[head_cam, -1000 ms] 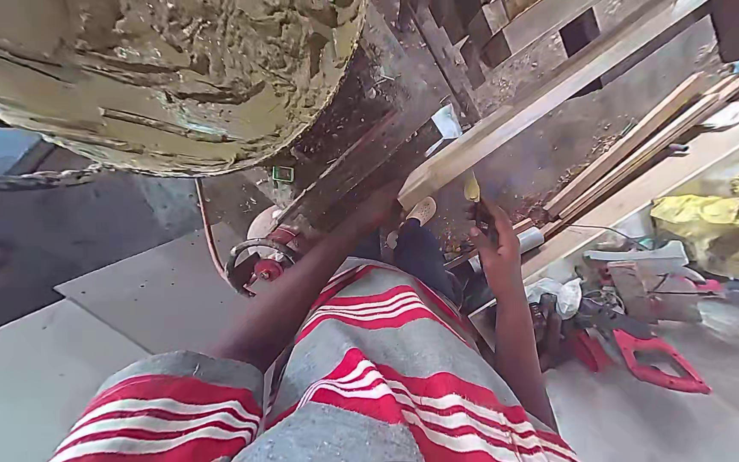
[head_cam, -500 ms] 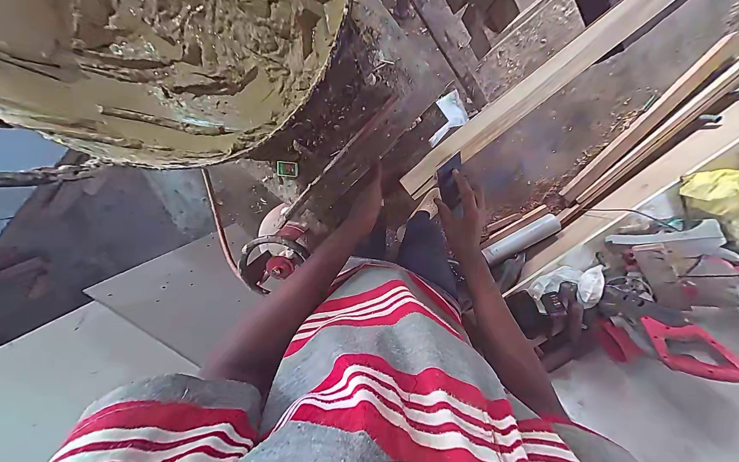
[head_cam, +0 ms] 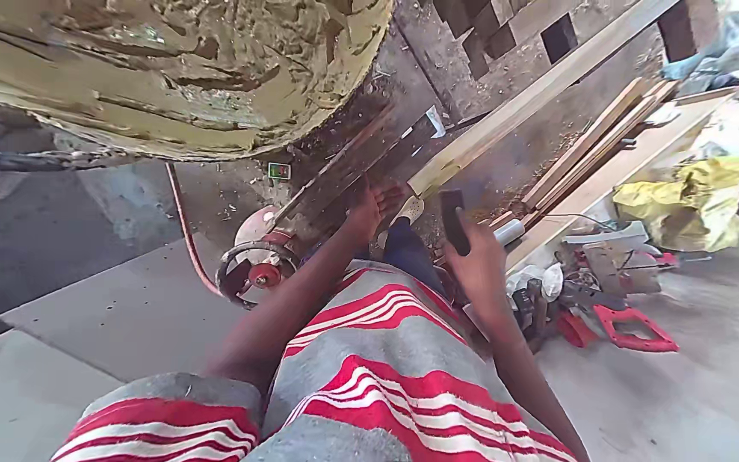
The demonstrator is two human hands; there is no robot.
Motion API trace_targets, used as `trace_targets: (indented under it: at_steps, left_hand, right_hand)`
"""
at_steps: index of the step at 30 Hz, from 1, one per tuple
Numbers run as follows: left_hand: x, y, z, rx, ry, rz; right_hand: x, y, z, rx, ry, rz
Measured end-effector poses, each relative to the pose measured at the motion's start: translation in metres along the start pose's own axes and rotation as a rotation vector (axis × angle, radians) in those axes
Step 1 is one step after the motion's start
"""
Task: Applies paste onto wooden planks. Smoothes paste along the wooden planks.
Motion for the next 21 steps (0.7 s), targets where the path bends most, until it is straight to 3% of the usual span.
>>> trace_targets:
  at_steps: [4, 8, 21]
  left_hand:
    - [0.003, -0.004, -0.003, 0.107, -0.076, 0.039]
    - [-0.003, -0.003, -0.008, 0.154, -0.14, 0.022]
    - [-0.004, 0.031, -0.02, -0.085, -0.189, 0.043]
  right_hand:
    - [-0.042, -0.024, 0.051, 0.022, 0.05, -0.102]
    - [-0.066, -0.053, 0.058, 0.11, -0.079, -0.128]
    - [0.004, -0.082, 0.026, 0.183, -0.242, -0.047]
Point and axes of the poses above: each hand's wrist, its own x-axis away from the middle knuckle, its own z-axis out of the back of the hand, y = z × x, the point moved 1 cm from there along -x, towards the middle knuckle, and after that the axes turned 14 degrees about x, right-handed, at the moved point
